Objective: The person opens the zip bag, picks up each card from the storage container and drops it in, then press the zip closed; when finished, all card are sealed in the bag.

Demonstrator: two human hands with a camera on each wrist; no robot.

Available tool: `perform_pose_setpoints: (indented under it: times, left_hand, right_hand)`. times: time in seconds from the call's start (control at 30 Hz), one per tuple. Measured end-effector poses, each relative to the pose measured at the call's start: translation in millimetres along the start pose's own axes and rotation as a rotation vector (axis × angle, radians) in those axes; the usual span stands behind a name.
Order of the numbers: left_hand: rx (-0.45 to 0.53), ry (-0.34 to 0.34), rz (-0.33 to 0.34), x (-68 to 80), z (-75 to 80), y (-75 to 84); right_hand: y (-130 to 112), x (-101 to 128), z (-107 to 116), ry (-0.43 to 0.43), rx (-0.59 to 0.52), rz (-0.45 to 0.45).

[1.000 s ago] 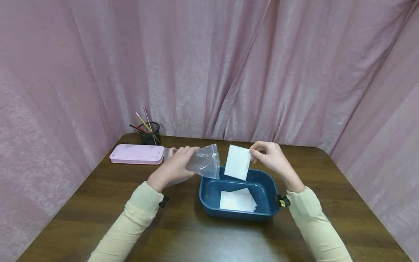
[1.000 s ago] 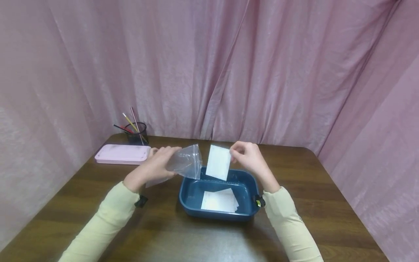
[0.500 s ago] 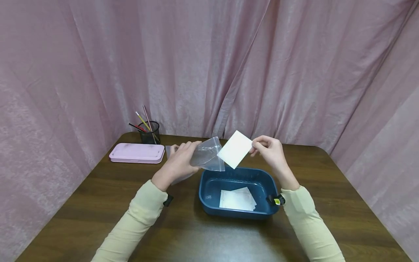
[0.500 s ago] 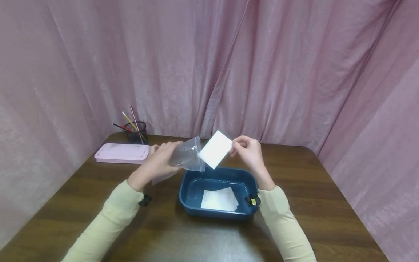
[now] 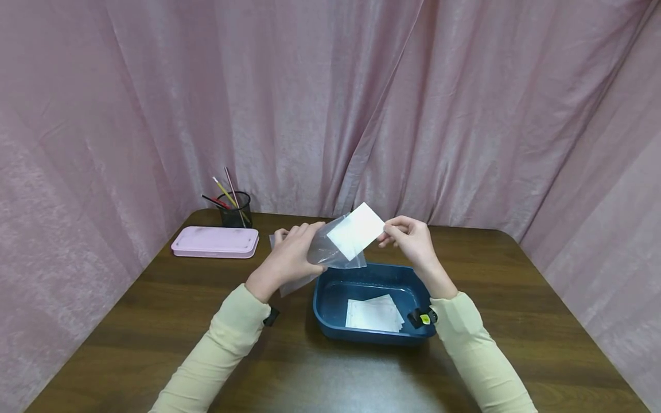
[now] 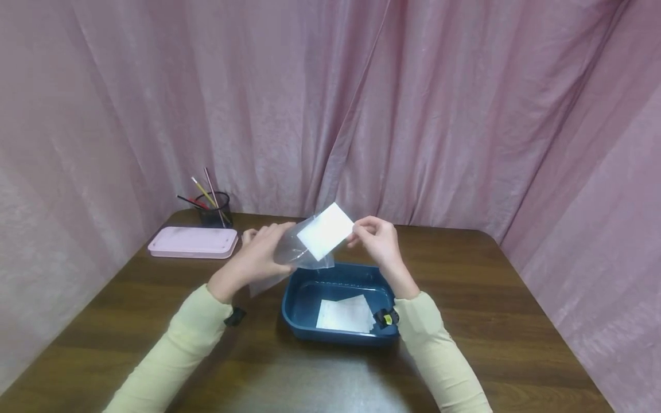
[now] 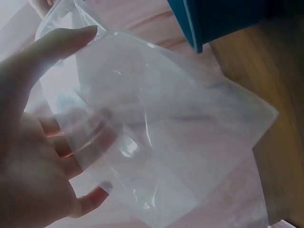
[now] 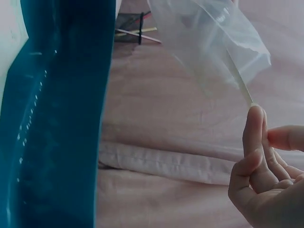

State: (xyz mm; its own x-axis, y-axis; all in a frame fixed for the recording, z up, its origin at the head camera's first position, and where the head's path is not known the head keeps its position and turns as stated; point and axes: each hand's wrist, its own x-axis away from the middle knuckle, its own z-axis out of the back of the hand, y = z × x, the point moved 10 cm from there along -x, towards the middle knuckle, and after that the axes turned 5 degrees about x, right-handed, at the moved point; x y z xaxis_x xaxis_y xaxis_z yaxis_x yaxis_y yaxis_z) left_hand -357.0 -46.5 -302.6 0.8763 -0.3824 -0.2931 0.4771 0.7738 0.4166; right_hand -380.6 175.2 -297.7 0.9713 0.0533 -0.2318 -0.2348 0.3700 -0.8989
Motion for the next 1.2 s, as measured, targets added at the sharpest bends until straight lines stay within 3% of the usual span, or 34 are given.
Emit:
perform_pose_setpoints:
  times: [0.3,0.57,0.8,1.2]
  left_hand:
    - [-0.005,0.045,0.030,-1.0,5.5,0.7]
    - [-0.016,0.070,0.048,-3.2,9.7,0.8]
    - [-0.015,0.064,0.039,-5.6,9.0,5.3]
    - [-0.030,0.078,-0.001,-9.8,9.6,11.9]
  right_hand:
    - [4.1,3.7,-20.1,-0.106,-0.019,-0.016]
    - [1.1,6.9,-23.6,-0.144,0.119,0.035]
    - [-1.8,6.5,-27.4,-0.182,0.176,0.085]
    - [-12.3,5.8,-31.6,-0.266,0.206,0.046]
